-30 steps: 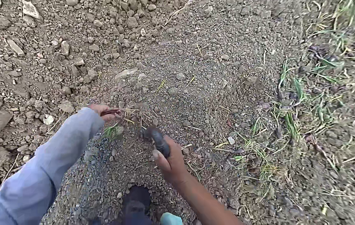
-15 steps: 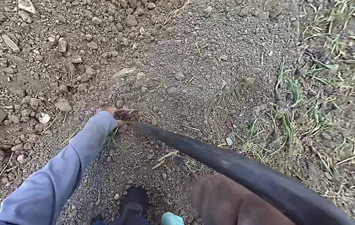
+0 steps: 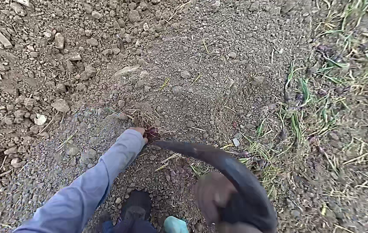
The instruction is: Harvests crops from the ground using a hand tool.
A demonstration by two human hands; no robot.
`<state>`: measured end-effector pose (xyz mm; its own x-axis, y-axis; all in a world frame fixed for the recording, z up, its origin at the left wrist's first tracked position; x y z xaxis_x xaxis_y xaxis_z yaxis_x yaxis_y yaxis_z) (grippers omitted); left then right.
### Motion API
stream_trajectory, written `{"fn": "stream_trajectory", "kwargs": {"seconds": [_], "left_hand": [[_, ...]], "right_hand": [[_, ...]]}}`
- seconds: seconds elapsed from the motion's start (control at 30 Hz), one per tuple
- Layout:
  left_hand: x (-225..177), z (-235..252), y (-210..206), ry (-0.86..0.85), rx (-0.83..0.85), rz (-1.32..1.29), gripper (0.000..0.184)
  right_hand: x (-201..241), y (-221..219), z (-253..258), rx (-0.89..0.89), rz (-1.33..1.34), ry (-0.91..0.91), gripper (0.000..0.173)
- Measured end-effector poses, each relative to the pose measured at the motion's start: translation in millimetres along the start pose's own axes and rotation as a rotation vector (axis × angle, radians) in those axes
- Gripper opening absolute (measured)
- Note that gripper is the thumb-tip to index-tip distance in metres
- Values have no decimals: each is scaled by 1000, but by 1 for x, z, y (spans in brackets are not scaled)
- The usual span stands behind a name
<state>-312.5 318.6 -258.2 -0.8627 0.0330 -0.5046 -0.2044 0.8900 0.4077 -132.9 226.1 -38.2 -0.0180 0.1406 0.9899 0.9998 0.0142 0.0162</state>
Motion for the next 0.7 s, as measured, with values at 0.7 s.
{"fn": "stream_trajectory", "kwargs": {"seconds": [0.7], "left_hand": [[-89,-35,-7,-46,292,347,31]], "right_hand": [[-50,8,-46,-229,-86,-135,62]]}}
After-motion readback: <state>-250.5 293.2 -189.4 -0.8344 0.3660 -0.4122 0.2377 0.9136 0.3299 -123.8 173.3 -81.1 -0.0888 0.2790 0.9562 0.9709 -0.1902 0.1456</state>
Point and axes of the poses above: each hand's wrist, its own z-axis towards the middle knuckle, its own y-axis out of the back of the hand, x = y × z, the point moved 5 cm from there along z, towards the middle knuckle, and after that the axes turned 12 degrees about -y, right-handed, at the moved point
